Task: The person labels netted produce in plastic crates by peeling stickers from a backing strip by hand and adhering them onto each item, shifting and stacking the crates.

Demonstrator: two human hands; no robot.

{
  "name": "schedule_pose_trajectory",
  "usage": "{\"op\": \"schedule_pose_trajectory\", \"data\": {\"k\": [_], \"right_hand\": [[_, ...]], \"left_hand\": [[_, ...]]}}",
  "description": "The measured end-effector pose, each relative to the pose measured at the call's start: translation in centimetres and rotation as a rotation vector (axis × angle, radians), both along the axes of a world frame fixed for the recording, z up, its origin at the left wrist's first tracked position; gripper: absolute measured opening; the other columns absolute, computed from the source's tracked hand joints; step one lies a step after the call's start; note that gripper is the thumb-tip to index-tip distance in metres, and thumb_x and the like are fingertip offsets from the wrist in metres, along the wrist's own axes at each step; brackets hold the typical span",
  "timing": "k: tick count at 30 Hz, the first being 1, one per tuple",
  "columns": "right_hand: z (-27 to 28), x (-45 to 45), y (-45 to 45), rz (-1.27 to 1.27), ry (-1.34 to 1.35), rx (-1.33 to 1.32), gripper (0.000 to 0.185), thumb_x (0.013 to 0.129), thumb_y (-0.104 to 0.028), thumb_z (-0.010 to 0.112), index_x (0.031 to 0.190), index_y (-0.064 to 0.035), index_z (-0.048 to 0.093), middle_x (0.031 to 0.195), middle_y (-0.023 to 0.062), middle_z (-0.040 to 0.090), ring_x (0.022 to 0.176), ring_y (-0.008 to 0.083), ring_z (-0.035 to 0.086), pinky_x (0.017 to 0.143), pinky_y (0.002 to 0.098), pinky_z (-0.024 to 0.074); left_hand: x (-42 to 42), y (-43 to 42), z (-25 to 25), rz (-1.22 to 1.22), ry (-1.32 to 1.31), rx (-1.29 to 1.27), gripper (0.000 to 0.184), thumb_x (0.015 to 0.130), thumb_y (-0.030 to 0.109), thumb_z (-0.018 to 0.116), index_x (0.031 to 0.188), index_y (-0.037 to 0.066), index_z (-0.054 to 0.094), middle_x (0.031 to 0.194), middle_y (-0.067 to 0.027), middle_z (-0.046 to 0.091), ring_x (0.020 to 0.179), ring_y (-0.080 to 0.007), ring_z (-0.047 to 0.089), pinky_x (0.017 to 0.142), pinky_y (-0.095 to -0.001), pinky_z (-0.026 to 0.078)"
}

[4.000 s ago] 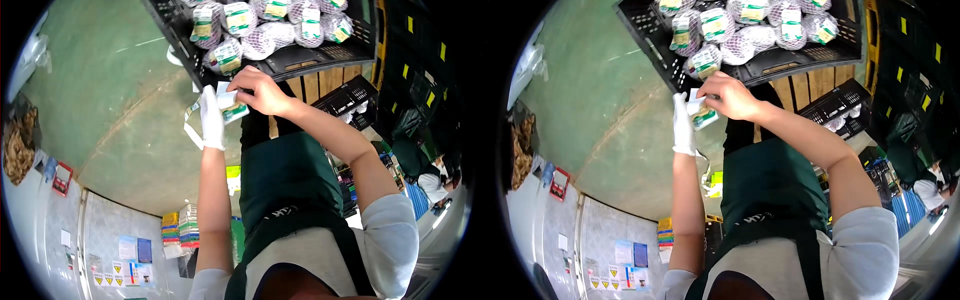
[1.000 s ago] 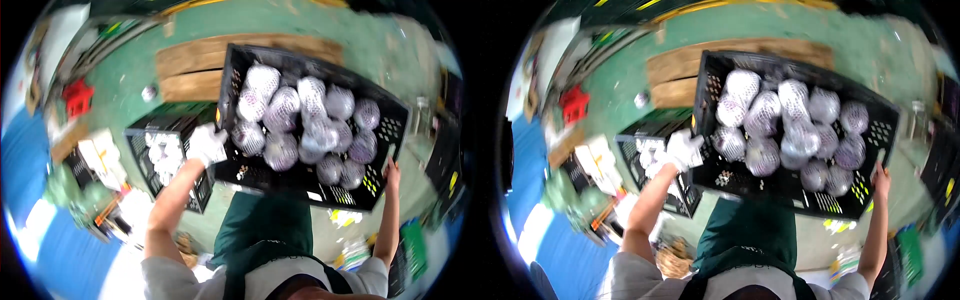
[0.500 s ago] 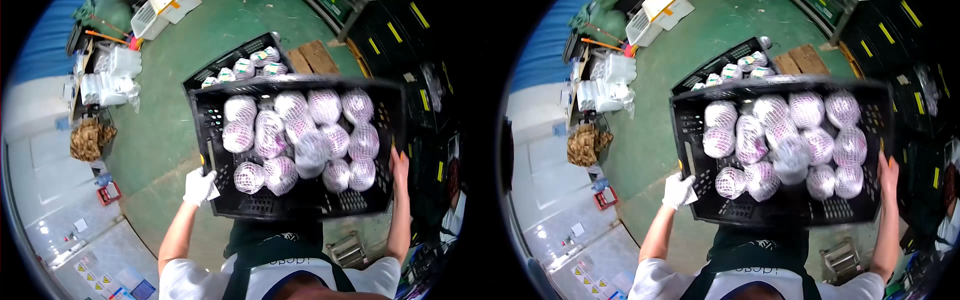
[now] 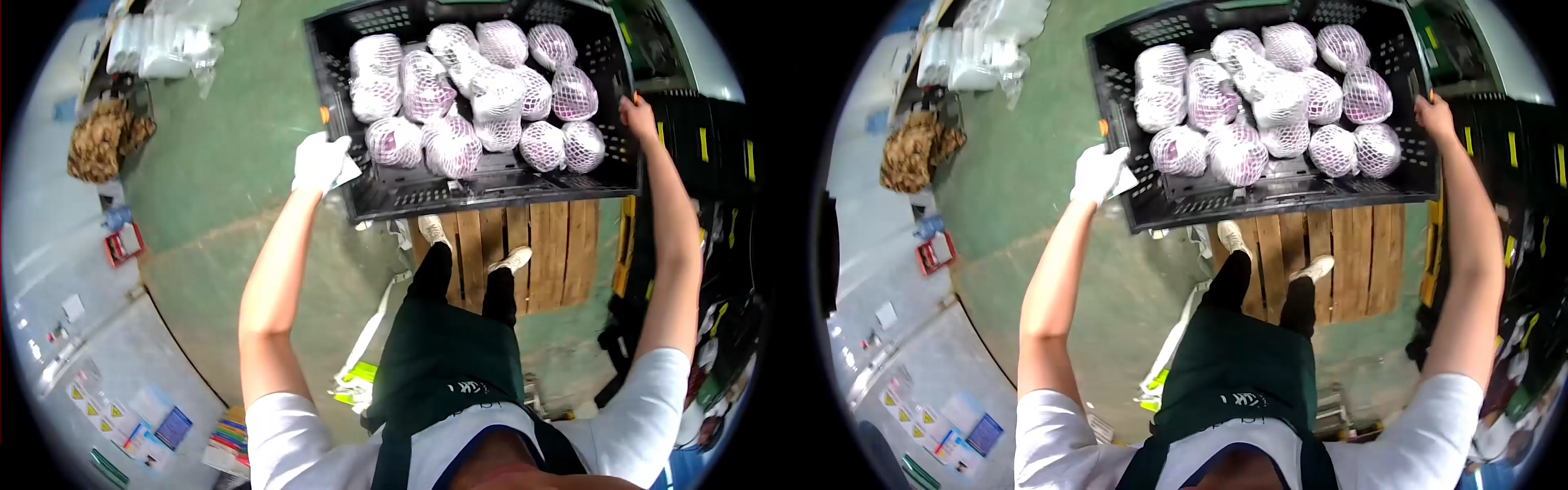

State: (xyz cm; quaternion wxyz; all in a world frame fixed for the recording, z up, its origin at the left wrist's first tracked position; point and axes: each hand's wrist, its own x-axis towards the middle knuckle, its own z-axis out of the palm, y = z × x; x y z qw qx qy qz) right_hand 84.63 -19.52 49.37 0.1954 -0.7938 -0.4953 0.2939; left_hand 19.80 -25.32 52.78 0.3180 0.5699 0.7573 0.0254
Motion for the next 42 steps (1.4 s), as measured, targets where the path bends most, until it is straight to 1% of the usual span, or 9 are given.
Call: {"op": "schedule_pose_trajectory", "data": {"k": [2,8,20,23,26,27,30,37,42], "right_hand": [[-4.5,-0.2,-2.5,0.010,-0.502,0.068,0.045,0.084,-0.031,0.061,0.121,-0.0074,0.050,0.110,0.0245,0.061,0.107,0.0408,0.055,0.088,0.0462,0.0448],[-5.2,-1.0,-1.8,-0.010,-0.606,-0.152,0.051,0.087,-0.031,0.056,0.127,-0.0068,0.034,0.111,0.0293,0.058,0.103,0.0461,0.055,0.086,0.0494,0.0441],[-7.8,4.2,0.2,0.231,-0.619,-0.122,0.062,0.083,-0.026,0.064,0.124,0.0075,0.032,0.120,0.0307,0.051,0.110,0.0426,0.053,0.093,0.0460,0.0445],[-8.9,5.1,1.2,0.062,-0.779,-0.197,0.068,0.077,-0.036,0.065,0.127,0.0005,0.039,0.122,0.0262,0.053,0.110,0.0418,0.054,0.094,0.0466,0.0435],[-8.1,2.9,1.6,-0.012,-0.861,-0.267,0.067,0.076,-0.032,0.064,0.129,0.0001,0.040,0.121,0.0248,0.054,0.109,0.0406,0.055,0.093,0.0469,0.0443],[-7.6,1.9,1.7,-0.035,-0.835,-0.311,0.066,0.075,-0.030,0.065,0.127,0.0022,0.041,0.123,0.0254,0.053,0.111,0.0413,0.053,0.094,0.0469,0.0440],[-9.5,4.6,2.8,-0.062,-0.829,-0.283,0.068,0.077,-0.028,0.069,0.127,0.0019,0.035,0.118,0.0261,0.054,0.108,0.0402,0.056,0.089,0.0471,0.0478],[-8.3,5.5,1.4,-0.008,-0.762,-0.345,0.065,0.076,-0.034,0.064,0.124,0.0023,0.042,0.118,0.0269,0.055,0.108,0.0408,0.056,0.091,0.0464,0.0466],[-8.5,5.6,0.5,-0.094,-0.793,-0.367,0.068,0.075,-0.036,0.065,0.126,0.0006,0.040,0.119,0.0255,0.056,0.113,0.0381,0.054,0.095,0.0463,0.0438]], "left_hand": [[0.3,-0.7,-4.4,0.141,-0.125,0.044,0.036,0.079,0.035,0.064,0.091,0.001,0.066,0.076,-0.0147,0.066,0.070,-0.0249,0.063,0.068,-0.0356,0.048],[-2.8,-2.4,-1.4,0.002,-0.251,-0.135,0.066,0.080,0.047,0.062,0.122,-0.003,0.055,0.115,-0.0194,0.062,0.107,-0.0263,0.060,0.093,-0.0306,0.044],[-31.8,-37.8,0.2,-0.071,0.729,-1.254,0.032,0.074,0.023,0.066,0.106,0.016,0.070,0.111,-0.0058,0.067,0.103,-0.0240,0.064,0.083,-0.0375,0.051],[-25.7,-34.9,2.4,0.249,0.447,-1.053,0.026,0.074,0.018,0.068,0.098,0.011,0.070,0.100,-0.0112,0.069,0.097,-0.0263,0.065,0.079,-0.0362,0.051],[-15.4,-29.7,-0.2,-0.164,-0.080,-0.392,0.050,0.085,0.046,0.054,0.121,0.011,0.053,0.121,-0.0167,0.055,0.106,-0.0304,0.057,0.090,-0.0368,0.046],[-9.6,-25.4,1.7,0.494,-0.384,-0.319,0.057,0.084,0.051,0.055,0.125,0.011,0.052,0.114,-0.0170,0.057,0.104,-0.0300,0.057,0.089,-0.0351,0.046],[-0.6,-17.5,0.4,0.487,-0.475,-0.261,0.073,0.084,0.056,0.052,0.141,0.014,0.036,0.089,-0.0182,0.065,0.094,-0.0303,0.062,0.081,-0.0358,0.049],[6.7,-13.6,-3.9,1.036,-0.467,0.031,0.047,0.085,0.032,0.054,0.129,0.014,0.051,0.090,-0.0189,0.067,0.085,-0.0348,0.065,0.078,-0.0400,0.051],[5.7,-13.5,-3.5,0.938,-0.509,-0.022,0.050,0.087,0.032,0.055,0.131,0.013,0.045,0.092,-0.0210,0.065,0.079,-0.0372,0.064,0.073,-0.0441,0.051]]}}
